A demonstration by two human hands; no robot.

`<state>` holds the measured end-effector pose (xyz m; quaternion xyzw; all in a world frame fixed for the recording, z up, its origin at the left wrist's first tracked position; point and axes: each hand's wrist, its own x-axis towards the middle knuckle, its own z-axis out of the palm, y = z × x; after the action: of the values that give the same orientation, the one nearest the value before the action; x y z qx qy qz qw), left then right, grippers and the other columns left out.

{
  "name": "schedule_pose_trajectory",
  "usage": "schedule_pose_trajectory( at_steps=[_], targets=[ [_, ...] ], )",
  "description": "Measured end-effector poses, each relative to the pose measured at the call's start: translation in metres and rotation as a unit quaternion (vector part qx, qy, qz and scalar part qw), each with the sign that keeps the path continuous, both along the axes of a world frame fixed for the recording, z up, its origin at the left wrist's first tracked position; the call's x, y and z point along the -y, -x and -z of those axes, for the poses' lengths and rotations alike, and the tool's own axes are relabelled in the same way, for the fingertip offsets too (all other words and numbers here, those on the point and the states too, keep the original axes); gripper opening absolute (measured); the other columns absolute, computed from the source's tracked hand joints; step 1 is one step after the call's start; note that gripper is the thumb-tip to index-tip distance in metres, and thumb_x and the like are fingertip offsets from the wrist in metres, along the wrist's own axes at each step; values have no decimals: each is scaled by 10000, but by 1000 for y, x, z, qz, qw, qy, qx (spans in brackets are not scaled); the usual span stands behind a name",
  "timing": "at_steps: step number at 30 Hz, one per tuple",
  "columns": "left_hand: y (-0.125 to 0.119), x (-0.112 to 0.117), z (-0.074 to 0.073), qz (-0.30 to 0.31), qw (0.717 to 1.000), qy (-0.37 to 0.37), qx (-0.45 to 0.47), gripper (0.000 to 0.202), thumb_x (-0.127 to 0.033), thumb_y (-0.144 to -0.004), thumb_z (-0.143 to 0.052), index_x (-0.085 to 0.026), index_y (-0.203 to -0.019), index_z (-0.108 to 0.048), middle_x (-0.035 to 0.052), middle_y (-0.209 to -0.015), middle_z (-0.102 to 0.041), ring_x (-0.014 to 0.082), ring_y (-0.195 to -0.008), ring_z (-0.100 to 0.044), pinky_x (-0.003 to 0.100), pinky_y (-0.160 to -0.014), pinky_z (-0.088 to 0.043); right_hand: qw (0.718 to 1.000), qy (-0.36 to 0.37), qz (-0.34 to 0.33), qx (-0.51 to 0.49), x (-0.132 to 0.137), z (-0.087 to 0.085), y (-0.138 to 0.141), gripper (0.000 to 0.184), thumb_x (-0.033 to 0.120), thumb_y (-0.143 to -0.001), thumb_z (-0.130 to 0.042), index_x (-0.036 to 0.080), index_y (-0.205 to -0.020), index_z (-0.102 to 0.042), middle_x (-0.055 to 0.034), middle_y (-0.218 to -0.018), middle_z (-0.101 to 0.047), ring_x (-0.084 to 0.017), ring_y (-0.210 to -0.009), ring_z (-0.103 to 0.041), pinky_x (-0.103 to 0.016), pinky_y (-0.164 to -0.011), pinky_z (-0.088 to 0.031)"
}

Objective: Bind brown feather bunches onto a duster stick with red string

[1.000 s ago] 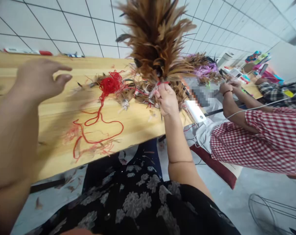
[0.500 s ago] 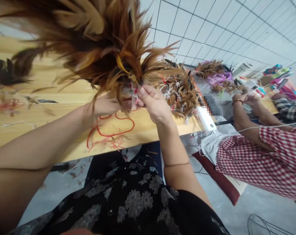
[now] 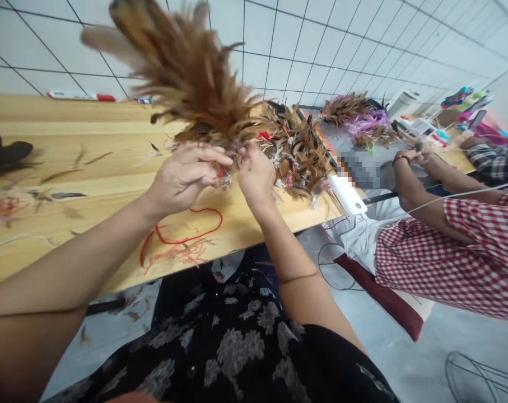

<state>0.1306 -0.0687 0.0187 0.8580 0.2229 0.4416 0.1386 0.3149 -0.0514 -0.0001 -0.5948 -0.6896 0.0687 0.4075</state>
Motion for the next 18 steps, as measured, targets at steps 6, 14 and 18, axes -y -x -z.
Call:
schedule_pose_trajectory(
  at_steps=[6, 14, 18],
  targets=[
    [-2, 8, 4, 2, 993, 105, 50, 615, -682, -1108, -339, -220, -762, -550, 81, -757, -677, 198, -739, -664, 351, -758, -571, 962, 6, 59, 268, 14, -4, 25, 401, 304, -1127, -325, 178, -1120, -706, -137, -1004, -732, -248, -1018, -655, -363, -906, -395],
    [14, 2, -1, -79, 993, 83, 18, 611, -672, -1116, -315, -227, -764, -540, 64, -767, -670, 200, -754, -659, 369, -769, -543, 945, 8, -63, 319, 5, -6, 14, 411, 279, -1132, -306, 201, -1100, -708, -92, -956, -720, -231, -989, -614, -412, -1000, -390],
    [23, -14, -1, -48, 997, 61, -27, 566, -610, -1129, -326, -228, -763, -528, 70, -811, -704, 211, -804, -690, 382, -780, -538, 930, 51, -124, 342, 7, -13, 0, 402, 280, -1136, -323, 209, -1014, -699, -60, -894, -681, -206, -952, -585, -422, -1044, -400]
  ],
)
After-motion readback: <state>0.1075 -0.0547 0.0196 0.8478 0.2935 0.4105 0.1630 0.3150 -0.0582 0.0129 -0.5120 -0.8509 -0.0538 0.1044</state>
